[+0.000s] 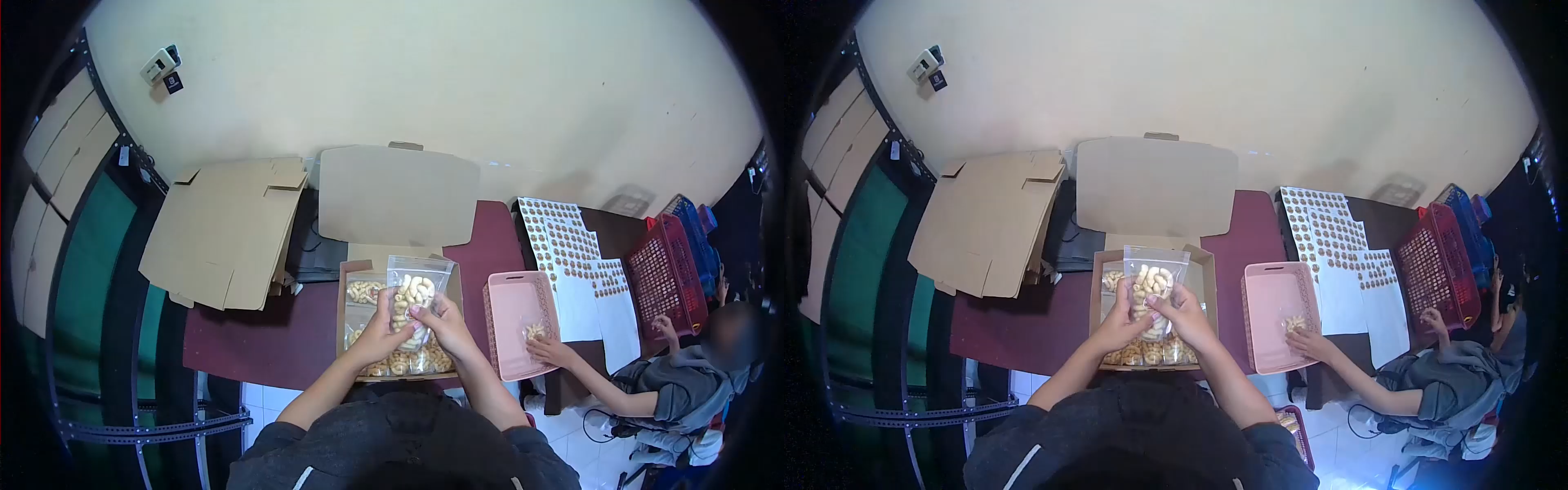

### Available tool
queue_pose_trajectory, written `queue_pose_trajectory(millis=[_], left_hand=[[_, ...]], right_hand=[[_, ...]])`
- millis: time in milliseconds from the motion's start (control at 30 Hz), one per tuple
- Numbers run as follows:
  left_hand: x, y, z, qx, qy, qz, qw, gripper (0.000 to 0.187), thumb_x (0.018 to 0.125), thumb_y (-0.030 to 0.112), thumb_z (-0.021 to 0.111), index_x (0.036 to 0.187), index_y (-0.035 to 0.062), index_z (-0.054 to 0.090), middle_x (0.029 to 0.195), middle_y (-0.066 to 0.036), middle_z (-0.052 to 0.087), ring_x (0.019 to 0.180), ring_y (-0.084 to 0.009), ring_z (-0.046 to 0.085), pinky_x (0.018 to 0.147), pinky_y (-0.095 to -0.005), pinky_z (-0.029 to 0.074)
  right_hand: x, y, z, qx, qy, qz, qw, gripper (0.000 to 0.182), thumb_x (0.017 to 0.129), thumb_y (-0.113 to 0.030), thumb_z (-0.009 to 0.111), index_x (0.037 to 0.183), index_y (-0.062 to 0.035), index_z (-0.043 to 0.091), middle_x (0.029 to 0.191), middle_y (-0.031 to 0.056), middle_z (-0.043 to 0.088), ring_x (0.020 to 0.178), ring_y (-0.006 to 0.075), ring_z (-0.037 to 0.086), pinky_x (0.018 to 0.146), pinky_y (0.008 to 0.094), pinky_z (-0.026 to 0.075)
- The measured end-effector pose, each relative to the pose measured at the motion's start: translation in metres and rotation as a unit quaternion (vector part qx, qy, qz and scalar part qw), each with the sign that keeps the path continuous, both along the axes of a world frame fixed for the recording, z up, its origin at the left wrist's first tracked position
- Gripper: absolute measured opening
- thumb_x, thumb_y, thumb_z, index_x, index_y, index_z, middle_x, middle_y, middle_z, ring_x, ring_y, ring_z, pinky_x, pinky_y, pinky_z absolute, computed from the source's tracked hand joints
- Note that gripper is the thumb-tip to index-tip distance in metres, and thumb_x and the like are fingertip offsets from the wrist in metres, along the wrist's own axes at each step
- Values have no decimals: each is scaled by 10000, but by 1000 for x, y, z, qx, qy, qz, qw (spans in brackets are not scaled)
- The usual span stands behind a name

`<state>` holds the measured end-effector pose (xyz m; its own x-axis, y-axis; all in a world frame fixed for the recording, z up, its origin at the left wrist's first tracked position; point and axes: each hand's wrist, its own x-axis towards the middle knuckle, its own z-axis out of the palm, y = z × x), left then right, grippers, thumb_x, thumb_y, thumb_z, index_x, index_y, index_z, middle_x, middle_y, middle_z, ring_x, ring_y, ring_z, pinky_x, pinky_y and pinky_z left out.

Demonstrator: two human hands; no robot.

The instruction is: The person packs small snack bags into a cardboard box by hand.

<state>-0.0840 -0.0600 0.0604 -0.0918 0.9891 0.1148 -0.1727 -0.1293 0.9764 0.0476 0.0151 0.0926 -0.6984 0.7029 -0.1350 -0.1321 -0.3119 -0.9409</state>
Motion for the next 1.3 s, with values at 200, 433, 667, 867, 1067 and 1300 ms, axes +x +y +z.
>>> queue_pose_trajectory(millis=[200, 433, 667, 867, 1067, 1300], left_hand=[[-5, -1, 0, 14, 59, -10, 998, 631, 801, 46, 596, 1255, 12, 159, 1208, -168, 363, 1158, -208, 367, 948, -305, 326], [0, -1, -2, -2, 50, 14, 999, 672, 754, 16, 611, 1273, 28, 184, 1220, -167, 382, 1145, -204, 401, 933, -314, 356], [1, -5, -4, -8, 125, 35, 991, 644, 763, 113, 654, 1257, 21, 250, 1138, -190, 473, 1087, -242, 481, 914, -335, 379], [2, -8, 5, -16, 137, 51, 989, 645, 765, 158, 648, 1251, 12, 250, 1168, -222, 460, 1114, -260, 470, 927, -344, 369], [6, -7, 0, -3, 140, 58, 989, 649, 761, 132, 636, 1252, -2, 233, 1184, -228, 448, 1138, -260, 455, 931, -347, 368], [8, -7, -2, -8, 168, 59, 984, 660, 756, 51, 645, 1262, 6, 222, 1165, -155, 435, 1108, -190, 435, 929, -316, 365]], right_hand=[[3, 2, -11, -129, 74, -18, 989, 369, 842, -123, 601, 1163, 7, 475, 1070, 65, 562, 963, 116, 532, 826, 261, 431], [6, 0, -3, -9, 15, 19, 1000, 536, 739, 35, 644, 1213, 31, 394, 1123, 89, 534, 1027, 152, 529, 891, 299, 419], [8, 4, -21, -43, 28, 26, 998, 384, 809, -25, 585, 1162, 38, 447, 1045, 84, 575, 961, 136, 556, 834, 278, 445], [6, 2, -13, -43, 14, 28, 999, 395, 814, -20, 579, 1173, 45, 428, 1067, 94, 559, 991, 144, 542, 865, 290, 433], [2, -7, -6, 12, 32, 6, 999, 500, 758, 16, 627, 1193, 55, 385, 1099, 101, 541, 1009, 165, 540, 907, 303, 420], [-4, -11, -10, 26, 13, -69, 997, 329, 827, -75, 603, 1110, 45, 484, 1019, 95, 589, 952, 128, 547, 824, 264, 433]])
